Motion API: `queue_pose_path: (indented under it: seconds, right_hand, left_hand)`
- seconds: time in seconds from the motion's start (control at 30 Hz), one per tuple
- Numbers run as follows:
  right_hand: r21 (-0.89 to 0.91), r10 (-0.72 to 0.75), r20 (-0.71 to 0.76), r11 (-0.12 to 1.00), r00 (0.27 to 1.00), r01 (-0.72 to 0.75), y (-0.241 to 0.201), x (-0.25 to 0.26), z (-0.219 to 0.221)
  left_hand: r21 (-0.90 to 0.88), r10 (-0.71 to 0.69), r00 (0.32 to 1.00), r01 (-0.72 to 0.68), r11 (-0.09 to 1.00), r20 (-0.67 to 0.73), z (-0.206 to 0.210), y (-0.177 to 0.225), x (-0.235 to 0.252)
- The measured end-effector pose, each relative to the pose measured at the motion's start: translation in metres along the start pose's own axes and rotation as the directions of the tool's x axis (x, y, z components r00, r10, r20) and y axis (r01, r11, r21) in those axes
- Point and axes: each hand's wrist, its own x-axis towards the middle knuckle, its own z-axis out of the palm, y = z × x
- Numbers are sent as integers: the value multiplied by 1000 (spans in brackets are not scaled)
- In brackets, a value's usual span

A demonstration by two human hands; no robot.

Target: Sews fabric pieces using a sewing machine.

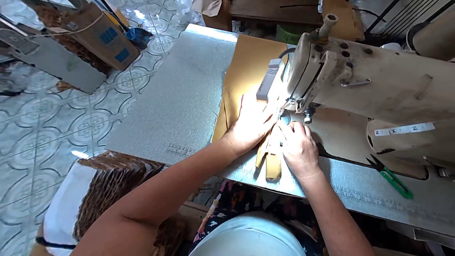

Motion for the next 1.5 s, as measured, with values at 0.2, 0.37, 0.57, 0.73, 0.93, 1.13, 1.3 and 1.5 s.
queue_pose_path:
  seconds: [0.2, 0.37, 0.57, 0.73, 0.93, 1.13, 1.3, 1.5]
  right_hand:
    - [201, -17, -49, 979, 999, 27, 4, -26, -10]
    - [211, -112, -157, 967, 981, 144, -2, -64, -10]
    - [140, -200, -168, 964, 965, 224, -1, -69, -8]
    - [112, -226, -167, 963, 960, 246, -2, -68, -8]
    - [96, -227, -167, 965, 959, 245, -2, -69, -8]
    - [101, -238, -170, 961, 956, 257, -2, -69, -9]
    - [100, -271, -175, 952, 947, 290, -2, -72, -9]
    - [151, -223, -161, 957, 962, 247, -2, -75, -11]
  left_hand:
    - [-103, 108, 993, -112, 988, -48, -5, -1, -15]
    - [-183, 58, 994, -75, 980, -96, 0, -1, -18]
    - [-124, 112, 986, -127, 984, -122, -3, 11, -20]
    - [-119, 91, 982, -112, 987, -166, 0, 13, -21]
    - [-141, 173, 973, -194, 971, -151, 3, 14, -19]
    - [-150, 232, 973, -228, 962, 8, -11, 17, -31]
    - [-215, 256, 963, -233, 949, 86, -18, 13, -39]
    - [-239, 273, 958, -246, 939, 86, -18, 8, -46]
